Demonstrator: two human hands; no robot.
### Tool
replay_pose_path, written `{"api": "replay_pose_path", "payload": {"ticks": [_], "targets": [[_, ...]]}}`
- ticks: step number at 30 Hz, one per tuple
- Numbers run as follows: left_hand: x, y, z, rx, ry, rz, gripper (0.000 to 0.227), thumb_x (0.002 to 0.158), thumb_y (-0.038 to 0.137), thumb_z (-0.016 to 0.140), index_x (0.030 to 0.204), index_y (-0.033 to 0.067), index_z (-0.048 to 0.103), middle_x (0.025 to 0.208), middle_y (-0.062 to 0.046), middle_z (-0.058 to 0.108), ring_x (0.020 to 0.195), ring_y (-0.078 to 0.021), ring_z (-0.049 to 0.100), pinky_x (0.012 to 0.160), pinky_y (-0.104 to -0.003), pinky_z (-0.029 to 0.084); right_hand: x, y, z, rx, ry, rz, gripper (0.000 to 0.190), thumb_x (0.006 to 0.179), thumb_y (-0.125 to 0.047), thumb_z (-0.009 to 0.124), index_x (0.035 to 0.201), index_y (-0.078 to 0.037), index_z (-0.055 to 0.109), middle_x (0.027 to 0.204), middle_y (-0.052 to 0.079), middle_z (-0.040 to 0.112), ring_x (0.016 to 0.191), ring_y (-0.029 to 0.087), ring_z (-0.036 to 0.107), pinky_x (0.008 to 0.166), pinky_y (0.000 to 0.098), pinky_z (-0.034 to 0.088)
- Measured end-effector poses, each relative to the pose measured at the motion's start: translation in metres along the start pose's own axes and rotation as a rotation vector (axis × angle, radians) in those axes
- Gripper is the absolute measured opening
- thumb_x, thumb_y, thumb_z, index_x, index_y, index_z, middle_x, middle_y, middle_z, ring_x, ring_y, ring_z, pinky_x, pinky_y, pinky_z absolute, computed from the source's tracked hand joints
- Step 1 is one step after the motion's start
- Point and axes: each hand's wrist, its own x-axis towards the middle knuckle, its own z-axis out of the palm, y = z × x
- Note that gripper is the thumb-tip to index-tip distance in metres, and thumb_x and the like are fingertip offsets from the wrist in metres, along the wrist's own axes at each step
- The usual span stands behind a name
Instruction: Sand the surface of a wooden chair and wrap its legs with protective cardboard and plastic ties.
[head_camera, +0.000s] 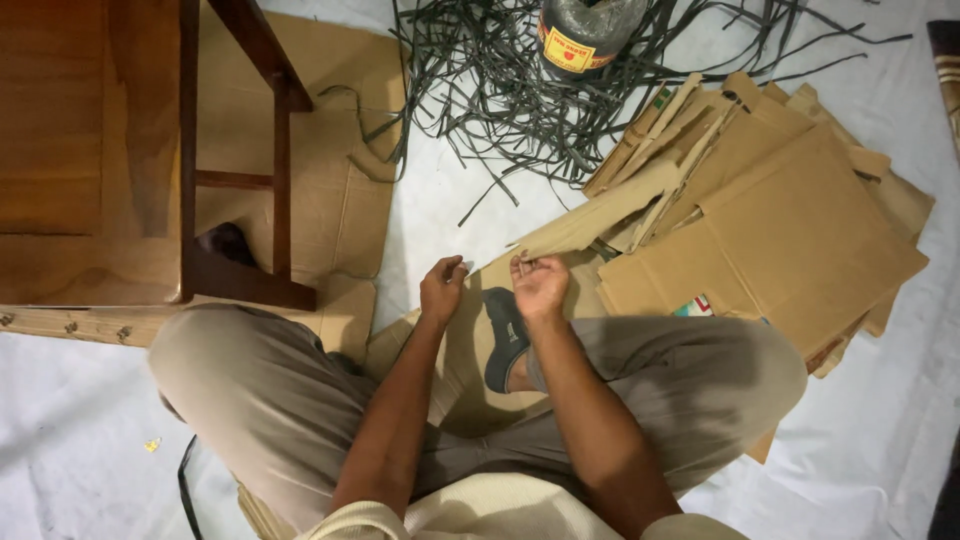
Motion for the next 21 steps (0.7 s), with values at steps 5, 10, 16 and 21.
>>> {"api": "replay_pose_path", "payload": {"ticks": [5, 10, 16, 21], "targets": [[0.017, -0.008, 0.007, -0.34, -0.069, -0.233, 0.043, 0.098, 0.037, 0.065, 0.125, 0.0048, 0.071, 0.115, -0.013, 0.076, 0.103, -0.0223, 0.072, 0.09, -0.037, 0.057, -0.022, 0.029, 0.002, -0.067, 0.007, 0.065, 0.02, 0.085, -0.014, 0.056, 0.1, -0.004, 0.066, 0.103, 0.01, 0.068, 0.098, 0.027, 0.063, 0.094, 0.0445, 0.051], [0.033, 0.047, -0.023, -0.492, -0.398, -0.354, 0.063, 0.098, 0.057, 0.053, 0.134, 0.0064, 0.065, 0.122, -0.011, 0.073, 0.107, -0.0224, 0.068, 0.094, -0.04, 0.054, -0.052, 0.051, 0.023, -0.379, -0.195, 0.103, 0.024, 0.088, -0.014, 0.057, 0.107, -0.004, 0.069, 0.104, 0.008, 0.071, 0.099, 0.023, 0.064, 0.094, 0.0377, 0.051], [0.048, 0.071, -0.044, -0.451, -0.51, -0.273, 0.065, 0.1, 0.06, 0.051, 0.136, 0.0066, 0.062, 0.118, -0.006, 0.07, 0.105, -0.0176, 0.065, 0.093, -0.035, 0.052, 0.0, 0.074, -0.081, -1.075, -0.296, 0.195, 0.018, 0.098, -0.015, 0.064, 0.104, 0.0, 0.071, 0.089, 0.008, 0.07, 0.08, 0.022, 0.062, 0.073, 0.034, 0.049], [0.041, 0.089, -0.066, -0.615, -0.398, -0.022, 0.04, 0.099, 0.03, 0.062, 0.13, 0.0047, 0.063, 0.106, 0.0, 0.067, 0.095, -0.0097, 0.061, 0.087, -0.028, 0.049, -0.016, 0.077, -0.061, -1.75, -0.367, 0.125, 0.021, 0.089, -0.011, 0.059, 0.097, -0.001, 0.076, 0.088, 0.014, 0.077, 0.082, 0.025, 0.072, 0.074, 0.0357, 0.056]]}}
